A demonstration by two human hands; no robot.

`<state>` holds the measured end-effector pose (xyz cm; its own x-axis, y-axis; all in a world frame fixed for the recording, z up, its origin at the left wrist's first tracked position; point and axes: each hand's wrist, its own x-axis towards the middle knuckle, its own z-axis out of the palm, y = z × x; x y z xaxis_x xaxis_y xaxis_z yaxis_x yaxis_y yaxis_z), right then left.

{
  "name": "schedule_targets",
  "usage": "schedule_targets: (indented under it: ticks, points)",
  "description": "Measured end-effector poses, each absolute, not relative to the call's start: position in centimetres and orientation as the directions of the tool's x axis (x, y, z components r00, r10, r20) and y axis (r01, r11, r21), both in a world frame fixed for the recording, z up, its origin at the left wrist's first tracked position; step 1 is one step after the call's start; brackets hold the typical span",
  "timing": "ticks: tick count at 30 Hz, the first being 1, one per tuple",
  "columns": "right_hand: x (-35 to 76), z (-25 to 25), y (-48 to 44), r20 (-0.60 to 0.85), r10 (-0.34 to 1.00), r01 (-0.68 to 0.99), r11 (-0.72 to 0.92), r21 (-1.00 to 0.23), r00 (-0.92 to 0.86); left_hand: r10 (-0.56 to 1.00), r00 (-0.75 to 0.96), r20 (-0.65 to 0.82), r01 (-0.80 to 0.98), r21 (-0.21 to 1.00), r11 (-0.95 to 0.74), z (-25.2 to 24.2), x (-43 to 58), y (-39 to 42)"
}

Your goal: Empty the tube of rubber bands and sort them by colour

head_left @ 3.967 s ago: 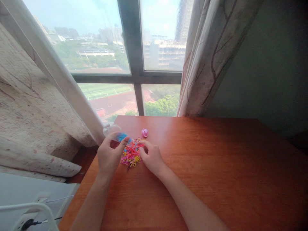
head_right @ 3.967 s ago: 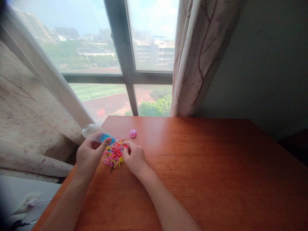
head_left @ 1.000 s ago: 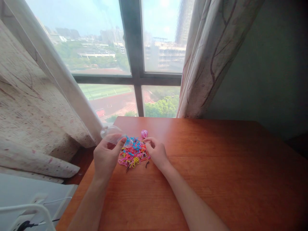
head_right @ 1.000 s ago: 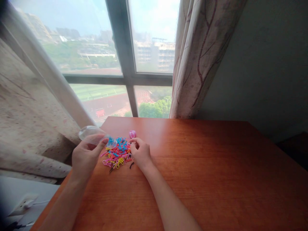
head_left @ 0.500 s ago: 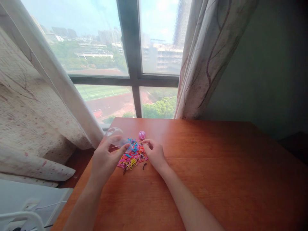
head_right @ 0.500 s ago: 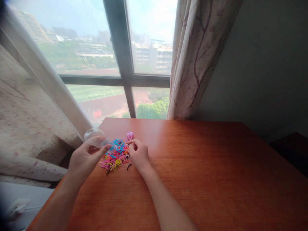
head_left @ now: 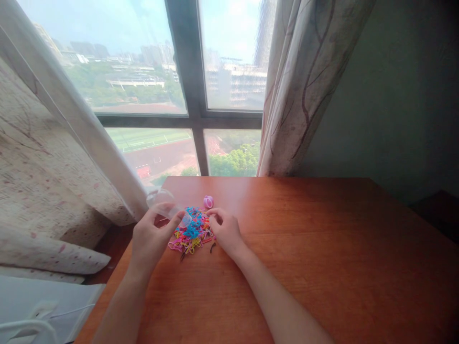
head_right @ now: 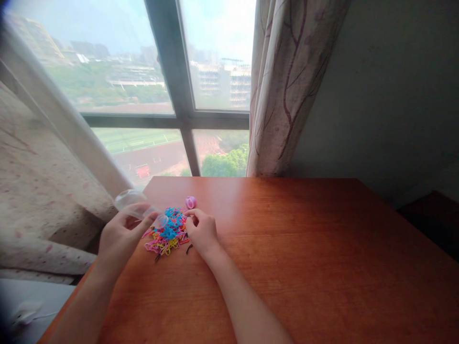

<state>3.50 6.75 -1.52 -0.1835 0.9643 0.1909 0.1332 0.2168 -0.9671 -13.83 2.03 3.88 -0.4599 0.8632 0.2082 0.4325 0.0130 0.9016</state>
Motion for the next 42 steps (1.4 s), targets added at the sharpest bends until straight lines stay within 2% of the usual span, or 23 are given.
schedule_targets:
  ticks: [9,16,21,29,34,42]
  points:
    - [3.5,-1.3,6.7,0.196,0.961,0.16,0.228,-0.96,-0.194,0.823,-0.525,0.217,0.365,0.931,-0.012,3.9,-14.8,1.9]
    - [4.5,-1.3,7.7,0.195,0.975,0.243,0.215,-0.946,-0.102,0.805,-0.558,0.202,0.211,0.973,-0.097,4.2,-14.4,2.2]
    - [5.0,-1.5,8.2,0.182,0.981,0.284,0.195,-0.939,-0.073,0.834,-0.521,0.18,0.1,0.984,-0.15,4.7,-14.3,2.1]
    - [4.1,-1.7,7.5,0.267,0.945,0.312,0.315,-0.897,-0.186,0.911,-0.405,0.077,0.079,0.996,-0.048,4.1,-13.0,2.4]
    - [4.2,-2.1,7.9,0.289,0.938,0.358,0.34,-0.87,-0.189,0.93,-0.352,-0.111,0.06,0.988,0.141,3.0,-12.7,2.7]
    - [3.9,-2.3,9.9,0.323,0.922,0.452,0.386,-0.804,-0.213,0.91,-0.349,-0.225,0.029,0.968,0.25,2.5,-12.9,0.3]
